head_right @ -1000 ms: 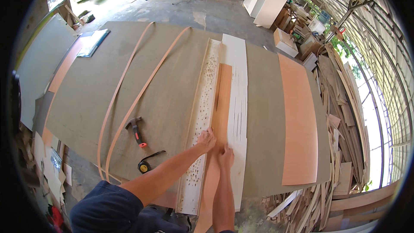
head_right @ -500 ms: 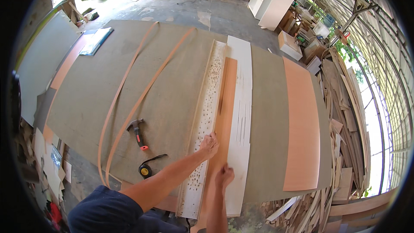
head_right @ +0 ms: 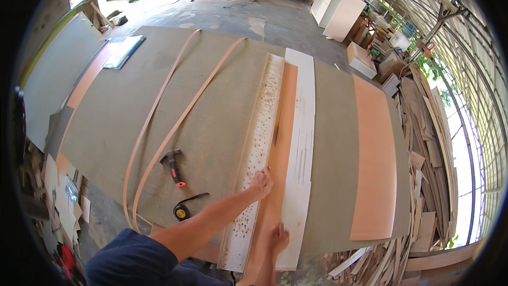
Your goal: The person uses a hammer to knock a guide board into place on a work table, then measures the distance to a circular saw blade using a tape measure. The person then picks up laminate strips from a pile and aligns them against the guide board.
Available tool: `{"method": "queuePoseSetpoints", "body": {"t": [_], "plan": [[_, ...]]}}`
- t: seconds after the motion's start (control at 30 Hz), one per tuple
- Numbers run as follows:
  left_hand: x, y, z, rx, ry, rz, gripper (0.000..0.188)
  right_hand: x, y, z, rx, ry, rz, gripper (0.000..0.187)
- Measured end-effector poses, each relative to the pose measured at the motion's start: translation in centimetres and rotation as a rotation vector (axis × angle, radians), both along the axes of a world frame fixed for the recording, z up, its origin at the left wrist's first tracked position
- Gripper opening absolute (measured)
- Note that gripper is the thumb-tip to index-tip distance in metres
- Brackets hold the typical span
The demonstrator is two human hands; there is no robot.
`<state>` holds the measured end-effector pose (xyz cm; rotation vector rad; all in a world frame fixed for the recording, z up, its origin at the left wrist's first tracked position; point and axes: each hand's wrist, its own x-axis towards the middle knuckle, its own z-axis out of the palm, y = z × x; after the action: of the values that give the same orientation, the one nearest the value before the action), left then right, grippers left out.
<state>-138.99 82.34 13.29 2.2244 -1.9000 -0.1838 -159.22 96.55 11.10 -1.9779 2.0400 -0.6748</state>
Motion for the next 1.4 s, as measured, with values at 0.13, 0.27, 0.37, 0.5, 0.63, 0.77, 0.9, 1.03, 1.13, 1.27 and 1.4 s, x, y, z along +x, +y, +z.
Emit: {"method": "queuePoseSetpoints", "body": {"t": [0.13,0.27,0.37,0.5,0.63,0.77,0.9,1.03,1.13,1.27,1.4], "plan": [[0.1,0.3,-0.3,0.022,-0.177,-0.11,0.02,0.4,5.4,2.4,-0.156,-0.356,-0.078,0.013],[0.1,-0.3,-0.3,0.063,-0.252,-0.152,0.02,1.3,0.8,1.4,-0.059,-0.162,-0.023,0.01],[0.4,-0.4,-0.6,0.13,-0.216,-0.213,0.02,4.7,-6.0,1.4,-0.086,0.082,0.026,0.008],[-0.2,-0.7,0.9,0.177,-0.318,-0.261,0.021,8.2,-15.1,2.5,-0.041,0.04,0.106,0.008],[0.4,-0.6,0.6,0.141,-0.22,-0.225,0.023,8.6,-16.4,2.1,0.037,-0.081,0.02,0.015],[0.5,-0.6,0.6,0.196,-0.126,-0.236,0.025,5.1,-9.0,2.3,-0.087,-0.085,0.151,0.034],[0.0,-0.4,-0.4,0.104,-0.147,-0.171,0.023,-1.8,2.9,-0.2,-0.041,-0.143,-0.038,0.026],[-0.1,0.3,-0.5,-0.013,-0.254,-0.093,0.02,-0.6,5.5,1.8,-0.092,-0.374,-0.074,0.016],[0.3,-0.3,-1.1,0.083,-0.236,-0.18,0.02,2.1,1.4,2.9,-0.084,-0.221,-0.101,0.008],[-0.7,0.2,-1.3,-0.074,-0.213,0.014,0.021,5.9,-7.2,2.2,-0.102,-0.07,-0.037,0.009],[0.0,-0.8,-0.4,0.104,-0.267,-0.195,0.023,8.6,-14.2,2.8,-0.127,0.068,0.117,0.009]]}}
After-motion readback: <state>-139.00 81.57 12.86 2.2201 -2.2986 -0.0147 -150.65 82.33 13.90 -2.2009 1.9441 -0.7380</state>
